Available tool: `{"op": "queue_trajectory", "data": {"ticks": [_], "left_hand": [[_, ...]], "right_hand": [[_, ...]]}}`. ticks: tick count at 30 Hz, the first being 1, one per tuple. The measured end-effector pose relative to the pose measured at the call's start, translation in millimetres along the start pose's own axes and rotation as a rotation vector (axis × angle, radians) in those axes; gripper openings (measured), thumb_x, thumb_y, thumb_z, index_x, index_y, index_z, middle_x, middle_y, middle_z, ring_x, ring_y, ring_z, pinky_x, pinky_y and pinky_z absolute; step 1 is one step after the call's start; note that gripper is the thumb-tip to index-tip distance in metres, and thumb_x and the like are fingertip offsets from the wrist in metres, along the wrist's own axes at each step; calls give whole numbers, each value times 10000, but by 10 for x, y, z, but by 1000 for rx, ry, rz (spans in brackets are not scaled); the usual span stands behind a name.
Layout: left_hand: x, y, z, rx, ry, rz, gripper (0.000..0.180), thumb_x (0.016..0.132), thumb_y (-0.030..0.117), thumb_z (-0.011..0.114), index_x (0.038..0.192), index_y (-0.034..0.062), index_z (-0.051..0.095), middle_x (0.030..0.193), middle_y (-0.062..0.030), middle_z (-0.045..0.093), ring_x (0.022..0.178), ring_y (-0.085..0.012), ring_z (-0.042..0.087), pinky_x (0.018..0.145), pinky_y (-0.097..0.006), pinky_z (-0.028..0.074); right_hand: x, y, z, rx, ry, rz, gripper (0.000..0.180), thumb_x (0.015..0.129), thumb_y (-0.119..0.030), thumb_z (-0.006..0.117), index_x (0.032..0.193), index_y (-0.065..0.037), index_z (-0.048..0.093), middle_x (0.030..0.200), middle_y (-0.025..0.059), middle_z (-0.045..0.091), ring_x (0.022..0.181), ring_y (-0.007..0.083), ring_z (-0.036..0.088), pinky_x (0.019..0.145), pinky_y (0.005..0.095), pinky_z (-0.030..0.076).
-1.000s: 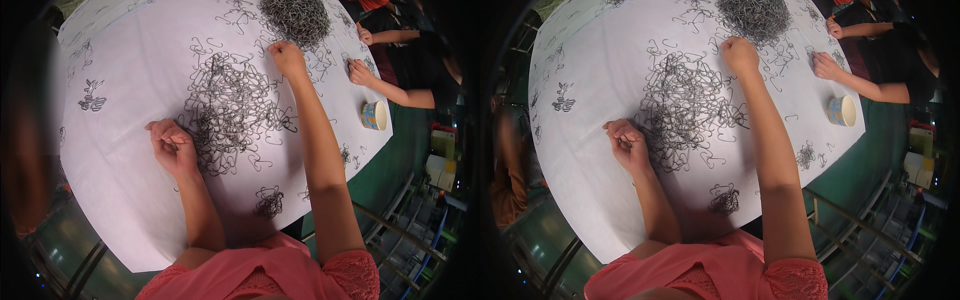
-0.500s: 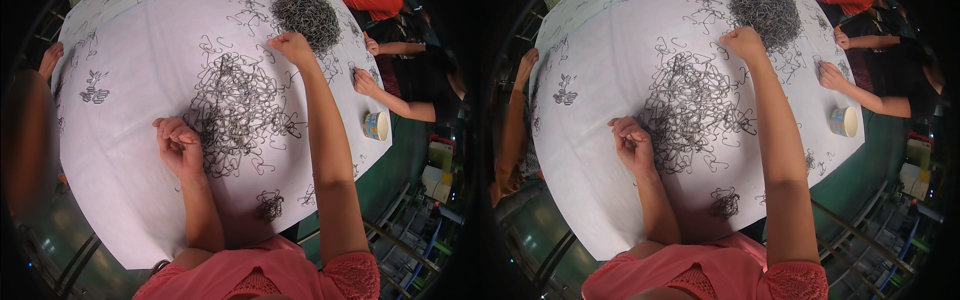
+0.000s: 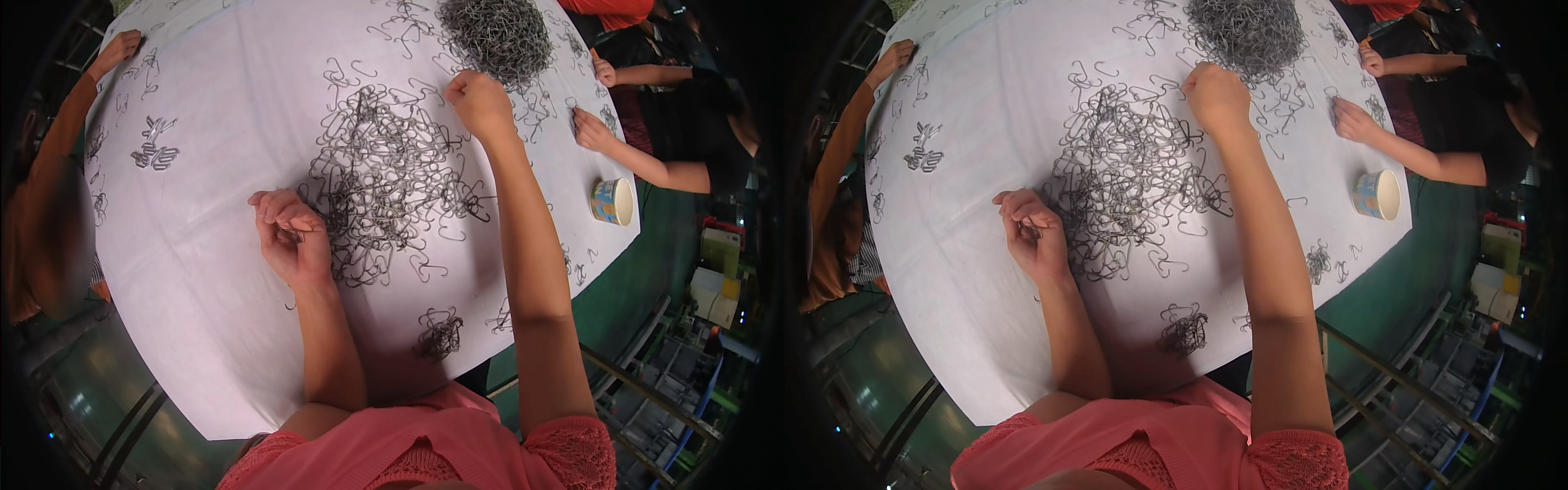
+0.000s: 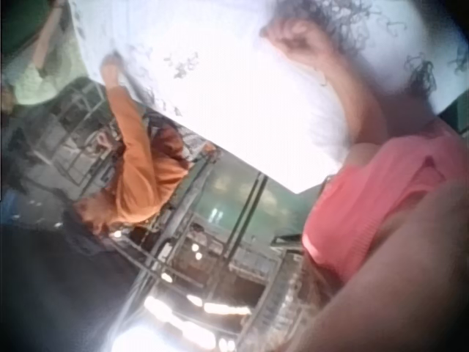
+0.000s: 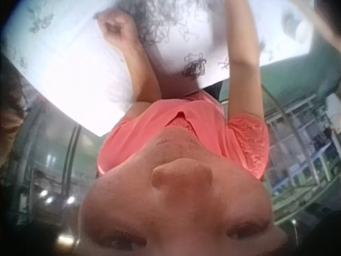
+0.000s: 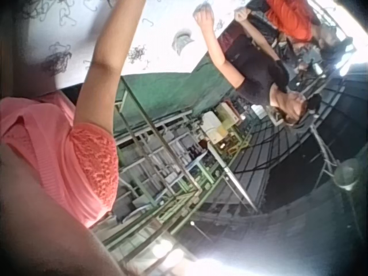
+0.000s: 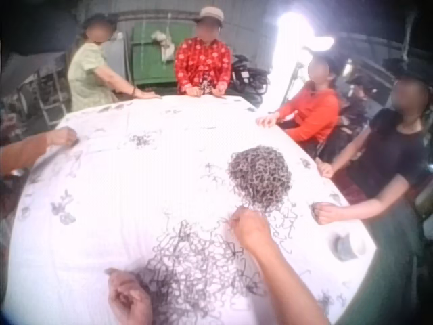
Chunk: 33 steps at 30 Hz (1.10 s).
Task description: The person sits at a large white table and arranges small metal wire hooks into specific shapes and clusters. They pick up individual hooks and place them onto the table surface, forming patterns alongside other workers who are also arranging hooks.
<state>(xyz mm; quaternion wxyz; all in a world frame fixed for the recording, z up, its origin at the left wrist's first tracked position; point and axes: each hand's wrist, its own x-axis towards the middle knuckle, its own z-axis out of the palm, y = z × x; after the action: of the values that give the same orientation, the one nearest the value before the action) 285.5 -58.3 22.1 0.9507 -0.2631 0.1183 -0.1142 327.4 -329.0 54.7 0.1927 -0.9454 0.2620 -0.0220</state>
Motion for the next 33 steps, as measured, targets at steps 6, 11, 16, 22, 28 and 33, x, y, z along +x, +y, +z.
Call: {"op": "queue_trajectory", "data": {"ticks": [6,11,16,22,28,33], "left_hand": [[10,13,-33,16,-39,-28,138,874,1,428,934,60,536,742,0,490,707,-126,492,648,-266,456],[8,24,-34,17,-38,-30,132,872,5,434,938,59,536,742,0,486,710,-128,491,649,-263,453],[-9,25,-16,-5,-32,-23,126,882,24,429,938,58,537,744,0,492,718,-130,495,651,-270,453],[-4,31,-34,35,-26,-19,135,895,44,406,936,74,531,741,-3,489,718,-114,501,633,-257,437],[-6,42,-30,40,-48,-13,143,895,46,399,935,62,535,746,-14,509,725,-124,509,641,-264,445],[20,-10,-23,42,-41,-32,148,890,43,404,921,57,548,743,-28,518,715,-134,517,637,-267,451]], "right_hand": [[69,72,18,-7,-125,45,176,784,-240,620,881,-103,671,876,133,657,848,279,625,756,376,483],[47,-2,108,-224,-121,-3,191,790,-241,614,900,-90,660,912,148,649,835,283,629,750,384,491],[-233,-10,-66,-121,68,-58,152,790,-178,621,873,-52,635,830,144,656,800,287,636,711,385,488],[-516,461,49,388,433,-5,142,781,-141,644,869,-29,649,764,135,660,686,226,636,634,330,483],[-1582,961,-507,421,116,263,146,783,-108,631,882,-5,658,688,54,639,624,103,574,619,244,458],[-2406,1337,-663,411,42,399,140,778,-106,630,866,-1,657,695,56,639,637,96,563,615,244,447]]}}
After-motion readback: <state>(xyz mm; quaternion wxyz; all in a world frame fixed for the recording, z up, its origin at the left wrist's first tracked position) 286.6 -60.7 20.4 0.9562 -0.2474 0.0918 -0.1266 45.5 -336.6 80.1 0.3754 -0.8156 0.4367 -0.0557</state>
